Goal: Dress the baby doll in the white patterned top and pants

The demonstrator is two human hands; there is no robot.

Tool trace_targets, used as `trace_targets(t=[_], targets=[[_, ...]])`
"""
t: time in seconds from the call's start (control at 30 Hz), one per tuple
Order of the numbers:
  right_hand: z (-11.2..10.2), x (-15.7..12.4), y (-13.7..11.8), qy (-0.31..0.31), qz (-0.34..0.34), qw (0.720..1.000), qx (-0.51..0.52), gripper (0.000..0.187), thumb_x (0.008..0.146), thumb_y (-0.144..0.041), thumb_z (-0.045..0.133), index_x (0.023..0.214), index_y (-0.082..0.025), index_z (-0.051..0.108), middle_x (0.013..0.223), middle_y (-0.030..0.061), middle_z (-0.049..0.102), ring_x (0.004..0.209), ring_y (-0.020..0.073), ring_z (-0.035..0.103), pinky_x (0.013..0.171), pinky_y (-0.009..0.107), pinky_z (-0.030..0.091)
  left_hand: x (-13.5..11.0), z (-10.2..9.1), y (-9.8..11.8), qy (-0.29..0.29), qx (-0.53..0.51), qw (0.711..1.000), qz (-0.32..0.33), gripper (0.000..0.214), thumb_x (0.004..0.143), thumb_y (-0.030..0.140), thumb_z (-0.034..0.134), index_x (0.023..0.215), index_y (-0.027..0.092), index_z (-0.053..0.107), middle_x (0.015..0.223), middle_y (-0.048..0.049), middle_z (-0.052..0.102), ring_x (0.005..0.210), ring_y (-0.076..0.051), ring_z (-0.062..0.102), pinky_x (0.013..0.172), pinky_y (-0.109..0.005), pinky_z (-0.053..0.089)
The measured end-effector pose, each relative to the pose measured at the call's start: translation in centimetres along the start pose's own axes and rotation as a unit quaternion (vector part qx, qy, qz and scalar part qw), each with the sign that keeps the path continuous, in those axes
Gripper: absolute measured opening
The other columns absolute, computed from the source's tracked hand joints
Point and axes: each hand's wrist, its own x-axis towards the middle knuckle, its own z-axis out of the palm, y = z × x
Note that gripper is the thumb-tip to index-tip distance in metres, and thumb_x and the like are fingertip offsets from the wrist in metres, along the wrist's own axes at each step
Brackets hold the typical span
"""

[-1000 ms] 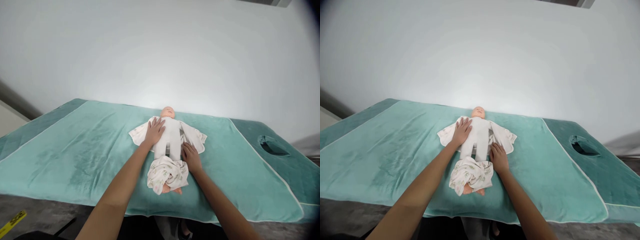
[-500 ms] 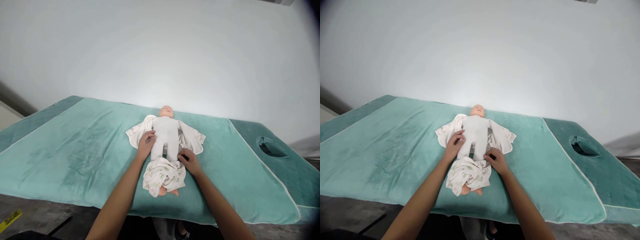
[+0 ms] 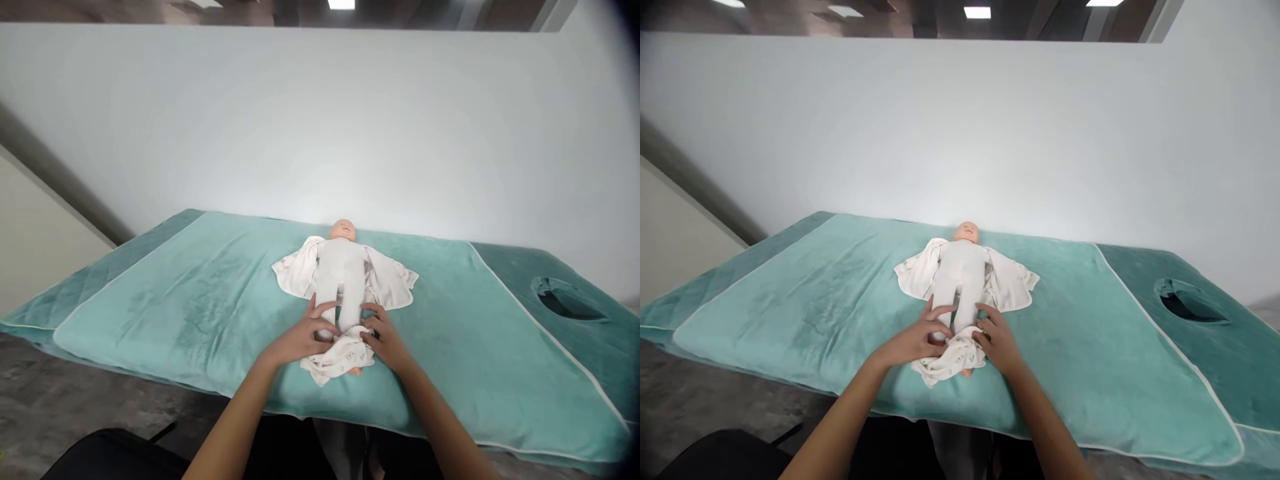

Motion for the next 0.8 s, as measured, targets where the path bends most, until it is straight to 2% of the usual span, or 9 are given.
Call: trace_targets(t=[0.1, 0.2, 0.3, 0.4, 0.47, 0.53, 0.6, 0.67, 0.8], targets=[[0.1, 0.8, -1.1, 0.030, -0.063, 0.994, -0.080, 0.007, 0.093, -0.019, 0.054, 0.086, -0.021, 0.056, 0.146, 0.0117, 0.047, 0.133, 0.0286, 0.046, 0.105, 0.052, 0.043, 0.5, 0.2, 1.1, -0.007, 0.036, 0.999, 0.018, 0.019, 0.076, 0.041, 0.077, 0.092, 0.030, 0.073, 0.153, 0.0034, 0.042, 0.150, -0.026, 0.029, 0.127, -0.038, -0.016], [0.0, 2.8, -1.7, 0.031, -0.098, 0.987, -0.123, 0.010, 0.091, -0.016, 0.053, 0.083, -0.021, 0.055, 0.149, 0.0090, 0.048, 0.144, 0.0298, 0.034, 0.113, 0.054, 0.036, 1.0, 0.5, 1.6, 0.007, 0.065, 0.998, 0.014, 0.024, 0.072, 0.044, 0.080, 0.083, 0.026, 0.069, 0.144, 0.0001, 0.051, 0.146, -0.027, 0.034, 0.127, -0.044, -0.013], [0.4, 4.6, -1.5, 0.038, -0.068, 0.990, -0.116, 0.011, 0.090, -0.015, 0.053, 0.082, -0.021, 0.057, 0.137, 0.0091, 0.058, 0.135, 0.0287, 0.044, 0.110, 0.053, 0.040, 1.7, 0.9, 2.3, 0.023, 0.076, 0.997, 0.010, 0.017, 0.073, 0.033, 0.076, 0.073, 0.022, 0.063, 0.123, -0.0017, 0.064, 0.134, -0.025, 0.049, 0.126, -0.050, -0.007], [1.1, 5.4, -0.9, 0.080, -0.021, 0.992, -0.093, 0.009, 0.089, -0.017, 0.052, 0.088, -0.021, 0.060, 0.126, 0.0107, 0.062, 0.124, 0.0280, 0.052, 0.104, 0.051, 0.045, 2.5, 0.9, 3.2, 0.095, 0.088, 0.990, -0.050, 0.008, 0.075, 0.016, 0.062, 0.071, 0.022, 0.060, 0.087, 0.0013, 0.069, 0.097, -0.020, 0.066, 0.121, -0.048, 0.023], [1.6, 5.4, -0.3, 0.105, -0.002, 0.991, -0.078, 0.018, 0.089, -0.021, 0.053, 0.105, -0.020, 0.060, 0.136, 0.0134, 0.055, 0.129, 0.0286, 0.048, 0.106, 0.051, 0.044, 3.1, 0.7, 3.4, 0.189, 0.087, 0.970, -0.127, 0.015, 0.076, 0.011, 0.052, 0.075, 0.023, 0.060, 0.076, 0.0018, 0.067, 0.080, -0.018, 0.065, 0.101, -0.040, 0.045], [2.0, 5.2, 0.2, 0.116, 0.012, 0.991, -0.067, 0.041, 0.090, -0.026, 0.055, 0.130, -0.018, 0.051, 0.151, 0.0156, 0.041, 0.140, 0.0287, 0.039, 0.111, 0.051, 0.040, 3.7, 0.3, 2.9, 0.272, 0.074, 0.943, -0.175, 0.019, 0.077, 0.009, 0.047, 0.079, 0.023, 0.060, 0.078, 0.0003, 0.068, 0.080, -0.019, 0.065, 0.084, -0.033, 0.049], [2.2, 5.0, 0.8, 0.109, 0.021, 0.992, -0.065, 0.058, 0.092, -0.030, 0.053, 0.147, -0.019, 0.035, 0.159, 0.0151, 0.030, 0.147, 0.0273, 0.031, 0.116, 0.049, 0.036, 4.4, -0.2, 1.6, 0.313, 0.064, 0.930, -0.182, 0.019, 0.079, 0.010, 0.048, 0.083, 0.023, 0.060, 0.084, -0.0007, 0.070, 0.084, -0.020, 0.066, 0.080, -0.031, 0.049], [2.2, 5.1, 1.3, 0.080, 0.021, 0.993, -0.080, 0.062, 0.094, -0.030, 0.050, 0.151, -0.020, 0.029, 0.161, 0.0135, 0.028, 0.148, 0.0260, 0.030, 0.117, 0.048, 0.035, 5.2, -0.7, -0.2, 0.314, 0.075, 0.930, -0.176, 0.018, 0.080, 0.013, 0.050, 0.088, 0.023, 0.062, 0.089, -0.0012, 0.071, 0.087, -0.020, 0.066, 0.083, -0.032, 0.050], [0.9, 6.5, 1.3, 0.004, 0.017, 0.985, -0.172, 0.050, 0.093, -0.025, 0.050, 0.142, -0.018, 0.045, 0.151, 0.0143, 0.045, 0.138, 0.0291, 0.043, 0.114, 0.049, 0.037, 7.2, -1.5, -2.9, 0.288, 0.142, 0.937, -0.137, 0.034, 0.080, 0.016, 0.058, 0.113, 0.022, 0.064, 0.126, -0.0085, 0.064, 0.117, -0.025, 0.060, 0.105, -0.040, 0.047]])
